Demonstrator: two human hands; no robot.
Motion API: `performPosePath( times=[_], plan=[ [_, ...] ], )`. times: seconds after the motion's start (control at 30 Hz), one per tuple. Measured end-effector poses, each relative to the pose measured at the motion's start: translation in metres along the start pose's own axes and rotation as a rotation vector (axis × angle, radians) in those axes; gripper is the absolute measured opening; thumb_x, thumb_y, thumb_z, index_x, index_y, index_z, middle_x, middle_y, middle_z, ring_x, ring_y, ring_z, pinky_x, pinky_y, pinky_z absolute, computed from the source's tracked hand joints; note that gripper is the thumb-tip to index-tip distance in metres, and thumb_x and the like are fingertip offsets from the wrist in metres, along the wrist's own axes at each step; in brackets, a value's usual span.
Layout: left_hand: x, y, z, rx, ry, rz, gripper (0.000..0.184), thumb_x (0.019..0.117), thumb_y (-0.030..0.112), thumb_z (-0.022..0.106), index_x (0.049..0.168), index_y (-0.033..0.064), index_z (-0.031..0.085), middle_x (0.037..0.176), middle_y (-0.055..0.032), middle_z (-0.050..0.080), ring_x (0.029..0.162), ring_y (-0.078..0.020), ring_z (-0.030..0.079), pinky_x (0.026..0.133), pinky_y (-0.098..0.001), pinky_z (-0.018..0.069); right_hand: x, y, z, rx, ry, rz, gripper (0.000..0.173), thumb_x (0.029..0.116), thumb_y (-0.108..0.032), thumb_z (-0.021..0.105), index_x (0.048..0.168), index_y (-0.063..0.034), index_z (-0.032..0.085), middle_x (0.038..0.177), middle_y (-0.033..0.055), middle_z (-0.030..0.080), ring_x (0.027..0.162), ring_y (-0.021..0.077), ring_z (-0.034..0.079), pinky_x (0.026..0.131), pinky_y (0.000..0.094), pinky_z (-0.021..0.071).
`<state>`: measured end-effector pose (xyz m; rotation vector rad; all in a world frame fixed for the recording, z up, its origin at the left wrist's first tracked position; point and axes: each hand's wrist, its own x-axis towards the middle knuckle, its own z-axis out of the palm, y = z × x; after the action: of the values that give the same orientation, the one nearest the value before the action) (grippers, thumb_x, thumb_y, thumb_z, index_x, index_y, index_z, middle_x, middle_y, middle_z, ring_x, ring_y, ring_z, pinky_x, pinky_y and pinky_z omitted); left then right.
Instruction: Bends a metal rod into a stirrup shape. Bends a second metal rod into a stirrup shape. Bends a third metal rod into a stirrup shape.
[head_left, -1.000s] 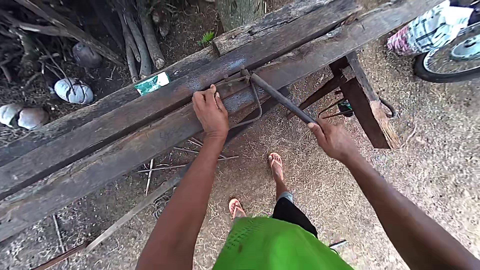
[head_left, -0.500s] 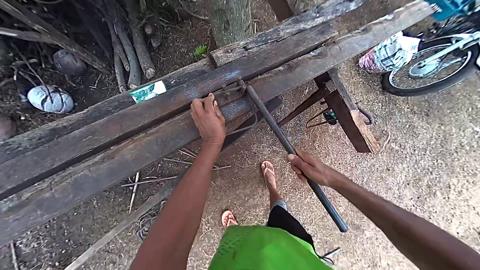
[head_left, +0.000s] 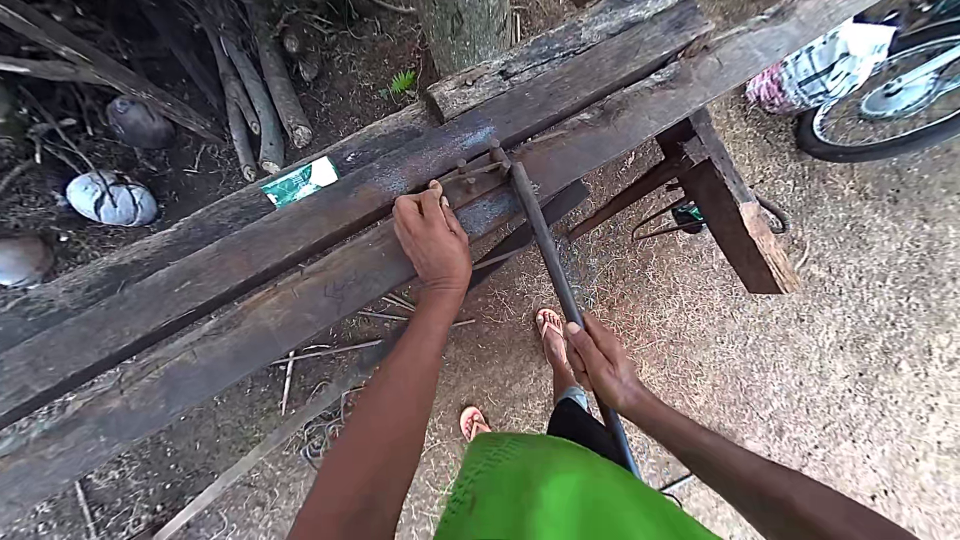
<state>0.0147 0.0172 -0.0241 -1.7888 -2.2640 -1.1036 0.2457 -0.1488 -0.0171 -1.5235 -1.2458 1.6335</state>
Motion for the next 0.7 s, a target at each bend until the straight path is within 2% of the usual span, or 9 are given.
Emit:
performPosePath(
  times=[0.23,0.3,0.4,0.47,0.57,0.67,0.7],
  plan=[
    [0.001,0.0,0.001,0.001,0.02,0.007,0.03,0.1062,0.021,0.05,0.125,0.0082,0.07,0.108,-0.0174,0.062,0.105,-0.0326,0.06,0.095,-0.043,0.0483,0.0,0.006,0.033,0.003,0.089,-0.002,0.035,0.1092,-0.04,0.036,0.114,-0.0084,0.052,0.06,-0.004,0.041,0.043,0.0105,0.042,0.042,0.029,0.0435],
    [0.001,0.0,0.001,0.006,0.026,0.015,0.03,0.1062,0.021,0.05,0.125,0.0081,0.07,0.108,-0.0169,0.062,0.105,-0.0328,0.06,0.095,-0.0424,0.0484,0.004,0.011,0.058,0.046,0.121,0.003,0.037,0.1094,-0.039,0.035,0.114,-0.0066,0.051,0.061,-0.0024,0.041,0.045,0.0129,0.043,0.043,0.0328,0.0445],
    [0.002,0.0,0.0,0.001,0.022,0.024,0.03,0.1062,0.02,0.05,0.124,0.0075,0.07,0.109,-0.0169,0.062,0.107,-0.0332,0.06,0.095,-0.0428,0.0486,0.008,0.015,0.084,0.136,0.141,-0.017,0.035,0.109,-0.039,0.034,0.111,-0.0077,0.049,0.061,-0.0023,0.04,0.044,0.0129,0.042,0.042,0.0324,0.0441],
    [0.002,-0.002,0.0,0.007,0.025,0.025,0.03,0.1059,0.02,0.05,0.124,0.0082,0.07,0.109,-0.0166,0.062,0.106,-0.033,0.06,0.093,-0.0433,0.0492,0.008,0.014,0.079,0.136,0.115,-0.019,0.035,0.1098,-0.039,0.033,0.109,-0.0082,0.049,0.061,-0.002,0.04,0.044,0.0127,0.042,0.041,0.0315,0.0437],
    [0.002,-0.002,-0.001,0.002,-0.004,0.037,0.031,0.1061,0.021,0.049,0.125,0.0088,0.069,0.11,-0.017,0.062,0.106,-0.0332,0.06,0.093,-0.0447,0.0495,0.003,0.008,0.059,0.111,0.062,-0.003,0.033,0.1097,-0.038,0.034,0.113,-0.0085,0.048,0.062,-0.0018,0.041,0.043,0.0129,0.043,0.042,0.0317,0.0446],
    [0.003,-0.004,-0.001,-0.01,-0.018,0.043,0.031,0.1064,0.021,0.049,0.126,0.0066,0.069,0.111,-0.0189,0.061,0.107,-0.0344,0.06,0.095,-0.0446,0.0495,-0.019,0.009,0.021,-0.054,0.026,0.033,0.04,0.1091,-0.046,0.036,0.119,-0.0103,0.053,0.063,0.0,0.043,0.046,0.0157,0.045,0.045,0.0355,0.0463],
    [0.003,-0.004,0.0,-0.012,-0.016,0.044,0.031,0.1063,0.021,0.049,0.126,0.0058,0.069,0.111,-0.0193,0.061,0.107,-0.035,0.06,0.094,-0.0449,0.0495,-0.031,0.014,0.007,-0.151,0.025,0.035,0.042,0.1081,-0.048,0.037,0.118,-0.0111,0.054,0.064,-0.0002,0.045,0.048,0.0152,0.047,0.047,0.0357,0.047]
  ],
)
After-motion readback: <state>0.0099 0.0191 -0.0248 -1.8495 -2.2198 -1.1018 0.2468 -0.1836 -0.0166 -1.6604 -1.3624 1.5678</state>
